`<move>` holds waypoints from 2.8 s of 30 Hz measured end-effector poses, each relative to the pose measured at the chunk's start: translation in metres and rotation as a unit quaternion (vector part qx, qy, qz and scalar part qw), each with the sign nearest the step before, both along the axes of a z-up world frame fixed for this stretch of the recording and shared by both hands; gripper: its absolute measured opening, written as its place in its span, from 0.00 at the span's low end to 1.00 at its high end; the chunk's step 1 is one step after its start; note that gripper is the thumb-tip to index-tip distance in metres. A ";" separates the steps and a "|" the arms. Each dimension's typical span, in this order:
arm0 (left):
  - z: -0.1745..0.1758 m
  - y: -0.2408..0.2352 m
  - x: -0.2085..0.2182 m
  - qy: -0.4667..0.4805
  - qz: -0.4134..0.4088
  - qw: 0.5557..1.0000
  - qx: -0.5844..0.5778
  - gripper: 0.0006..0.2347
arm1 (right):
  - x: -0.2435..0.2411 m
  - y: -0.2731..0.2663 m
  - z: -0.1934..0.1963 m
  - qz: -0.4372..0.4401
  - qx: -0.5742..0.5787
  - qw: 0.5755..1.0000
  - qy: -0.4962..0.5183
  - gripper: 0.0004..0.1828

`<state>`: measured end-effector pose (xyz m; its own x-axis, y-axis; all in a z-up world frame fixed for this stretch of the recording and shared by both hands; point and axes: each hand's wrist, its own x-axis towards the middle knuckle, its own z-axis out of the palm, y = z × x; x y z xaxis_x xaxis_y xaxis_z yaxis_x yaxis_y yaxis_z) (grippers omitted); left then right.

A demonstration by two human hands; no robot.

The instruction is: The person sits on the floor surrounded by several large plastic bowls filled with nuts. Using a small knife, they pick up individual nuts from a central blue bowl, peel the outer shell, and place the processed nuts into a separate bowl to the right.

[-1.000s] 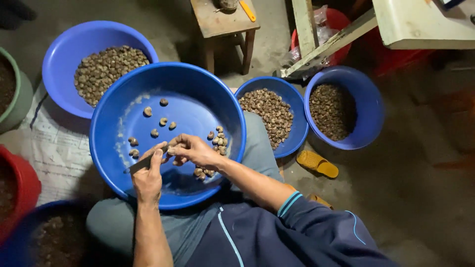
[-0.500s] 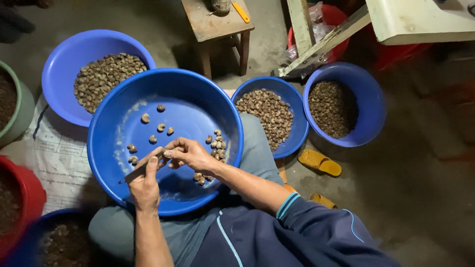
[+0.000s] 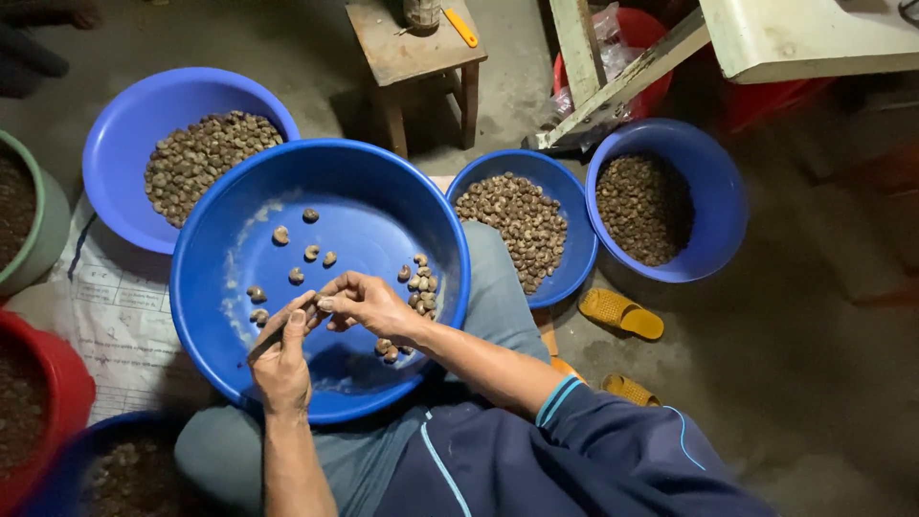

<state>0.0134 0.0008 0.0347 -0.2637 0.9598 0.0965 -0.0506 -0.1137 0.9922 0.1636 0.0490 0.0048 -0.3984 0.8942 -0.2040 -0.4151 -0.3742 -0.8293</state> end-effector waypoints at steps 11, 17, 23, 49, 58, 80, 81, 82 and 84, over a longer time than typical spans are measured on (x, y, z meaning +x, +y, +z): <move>-0.016 0.002 -0.005 -0.034 -0.009 0.999 0.029 0.09 | -0.001 -0.003 -0.006 -0.005 -0.019 1.000 -0.002 0.20; -0.025 0.002 -0.010 -0.032 -0.017 0.999 0.034 0.08 | -0.001 -0.002 -0.014 -0.007 -0.031 0.999 0.022 0.20; -0.025 0.003 -0.010 -0.025 -0.018 0.999 0.040 0.08 | -0.001 -0.002 -0.014 -0.010 -0.040 0.998 0.039 0.19; -0.025 0.001 -0.008 -0.053 -0.033 0.997 0.037 0.08 | 0.002 -0.004 -0.010 -0.015 -0.061 0.997 0.049 0.18; -0.022 0.001 -0.007 -0.052 -0.027 0.998 0.032 0.08 | 0.001 -0.005 -0.018 -0.012 -0.060 0.997 0.047 0.20; -0.033 0.005 -0.016 -0.021 0.026 0.997 -0.067 0.07 | 0.076 0.018 0.030 -0.117 0.145 0.964 -0.192 0.12; -0.037 0.003 -0.021 -0.014 0.032 0.996 -0.081 0.07 | 0.090 0.023 0.030 -0.178 0.191 0.935 -0.238 0.09; -0.036 0.001 -0.016 -0.012 0.053 0.994 -0.095 0.07 | 0.107 0.017 0.039 -0.156 0.183 0.942 -0.234 0.09; -0.036 0.003 -0.012 -0.029 0.064 0.994 -0.080 0.05 | 0.139 0.018 0.055 -0.268 0.193 0.849 -0.414 0.08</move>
<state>0.0013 0.0040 -0.0008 -0.3855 0.9197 -0.0742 -0.1039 0.0366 0.9939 0.3022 0.0674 0.0599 0.2224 0.9658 0.1337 0.3440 0.0506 -0.9376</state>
